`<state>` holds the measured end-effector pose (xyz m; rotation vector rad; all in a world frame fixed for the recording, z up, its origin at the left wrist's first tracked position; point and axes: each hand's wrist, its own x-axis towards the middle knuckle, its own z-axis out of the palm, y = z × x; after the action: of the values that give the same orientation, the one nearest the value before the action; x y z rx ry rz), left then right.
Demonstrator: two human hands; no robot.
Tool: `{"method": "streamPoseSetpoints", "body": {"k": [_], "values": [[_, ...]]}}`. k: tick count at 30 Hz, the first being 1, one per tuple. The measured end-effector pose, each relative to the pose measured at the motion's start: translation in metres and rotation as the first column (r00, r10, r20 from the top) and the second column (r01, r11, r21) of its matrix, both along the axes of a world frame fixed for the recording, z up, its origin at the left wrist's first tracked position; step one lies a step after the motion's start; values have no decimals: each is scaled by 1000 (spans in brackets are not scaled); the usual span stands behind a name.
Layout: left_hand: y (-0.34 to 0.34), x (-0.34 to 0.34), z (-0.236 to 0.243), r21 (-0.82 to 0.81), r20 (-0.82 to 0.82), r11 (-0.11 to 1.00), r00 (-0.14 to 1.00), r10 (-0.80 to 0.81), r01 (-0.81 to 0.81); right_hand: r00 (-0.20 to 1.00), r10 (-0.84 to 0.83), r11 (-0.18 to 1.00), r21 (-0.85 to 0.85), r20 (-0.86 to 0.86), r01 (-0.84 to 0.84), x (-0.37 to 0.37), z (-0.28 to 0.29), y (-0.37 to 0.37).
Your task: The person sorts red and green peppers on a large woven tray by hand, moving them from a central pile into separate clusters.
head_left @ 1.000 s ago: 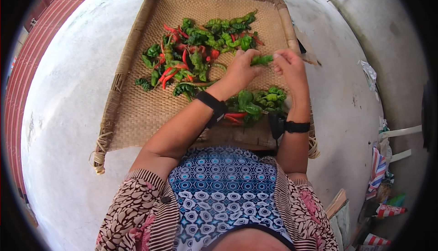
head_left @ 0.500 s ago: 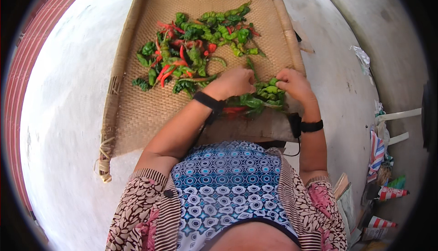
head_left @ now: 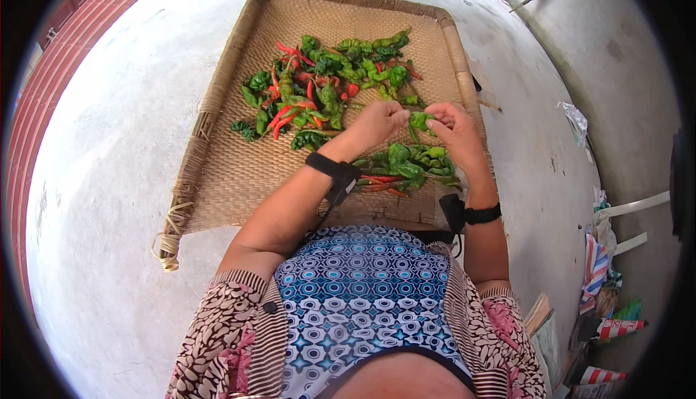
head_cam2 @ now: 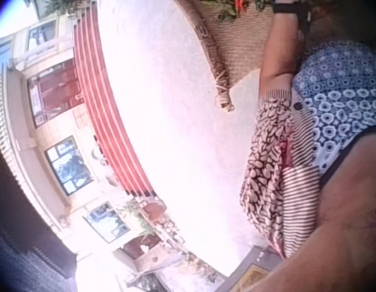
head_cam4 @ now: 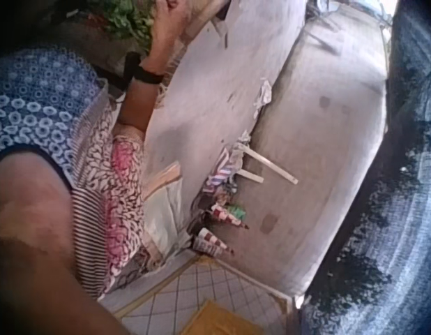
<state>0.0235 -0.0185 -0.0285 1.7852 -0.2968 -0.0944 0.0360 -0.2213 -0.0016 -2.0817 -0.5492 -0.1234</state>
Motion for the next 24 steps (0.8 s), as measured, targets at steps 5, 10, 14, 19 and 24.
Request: {"method": "streamPoseSetpoints", "body": {"k": [5, 10, 14, 19, 24], "values": [[7, -3, -2, -283, -80, 957, 992, -96, 70, 999, -50, 997, 64, 19, 49, 6, 10, 9], [16, 3, -4, -492, -216, 850, 972, 89, -187, 970, -203, 969, -112, 135, 218, 16, 11, -15], [13, -3, 2, -468, -361, 823, 920, 154, -321, 998, 52, 720, -692, -23, -53, 5, -11, -36], [11, -5, -2, -330, -332, 941, 942, -47, -70, 994, 68, 694, -720, 80, 11, -12, -7, -42], [8, -7, -3, -249, -318, 962, 928, -193, 115, 990, -138, 868, -484, -22, 110, -30, 32, -32]]}}
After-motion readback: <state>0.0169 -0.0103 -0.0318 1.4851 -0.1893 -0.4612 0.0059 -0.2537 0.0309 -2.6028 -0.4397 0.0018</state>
